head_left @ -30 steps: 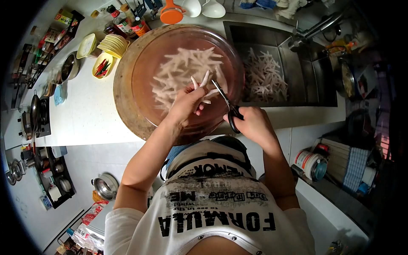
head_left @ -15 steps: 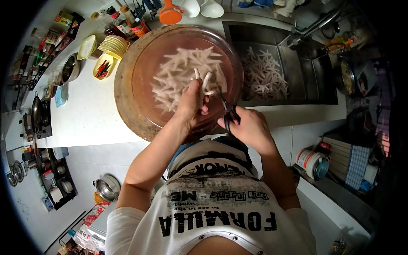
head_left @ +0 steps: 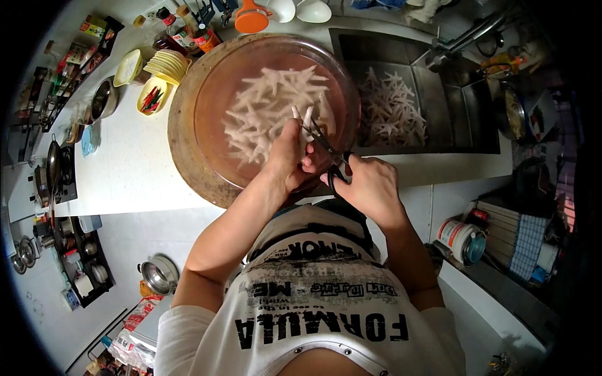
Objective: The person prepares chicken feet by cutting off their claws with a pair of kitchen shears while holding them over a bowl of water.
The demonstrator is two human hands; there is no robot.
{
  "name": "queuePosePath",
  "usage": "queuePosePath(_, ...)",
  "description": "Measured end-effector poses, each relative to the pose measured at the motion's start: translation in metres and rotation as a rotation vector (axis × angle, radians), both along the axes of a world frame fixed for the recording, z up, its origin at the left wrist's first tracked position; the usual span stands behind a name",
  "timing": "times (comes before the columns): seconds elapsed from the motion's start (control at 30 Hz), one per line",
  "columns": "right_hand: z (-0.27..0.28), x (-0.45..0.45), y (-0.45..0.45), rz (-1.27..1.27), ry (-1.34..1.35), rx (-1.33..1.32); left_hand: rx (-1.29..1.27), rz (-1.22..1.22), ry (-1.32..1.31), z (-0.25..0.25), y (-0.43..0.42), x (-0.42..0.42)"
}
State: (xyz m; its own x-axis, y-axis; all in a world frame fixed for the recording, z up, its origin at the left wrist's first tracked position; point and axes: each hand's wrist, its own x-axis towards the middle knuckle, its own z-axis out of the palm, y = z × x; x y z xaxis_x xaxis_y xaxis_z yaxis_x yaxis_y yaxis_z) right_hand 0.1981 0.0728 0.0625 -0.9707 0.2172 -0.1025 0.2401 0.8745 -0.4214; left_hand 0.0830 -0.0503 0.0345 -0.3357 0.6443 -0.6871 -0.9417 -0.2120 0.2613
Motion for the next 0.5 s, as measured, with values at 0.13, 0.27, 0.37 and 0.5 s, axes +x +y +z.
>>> queuePosePath(0.13,-0.002,0.000,0.002,-0.004,-0.060,-0.021,0.029,-0.010,-0.027,-0.004,-0.002,-0.001)
queuePosePath(0.27,-0.005,0.001,0.007,0.010,-0.077,-0.066,0.267,-0.046,-0.177,-0.015,-0.002,-0.004)
queuePosePath(0.37,-0.009,0.002,0.010,-0.022,-0.094,-0.119,0.308,-0.046,-0.233,-0.018,0.001,-0.006)
queuePosePath(0.5,-0.014,0.005,0.018,-0.084,-0.116,-0.196,0.220,-0.036,-0.191,-0.022,0.004,-0.010)
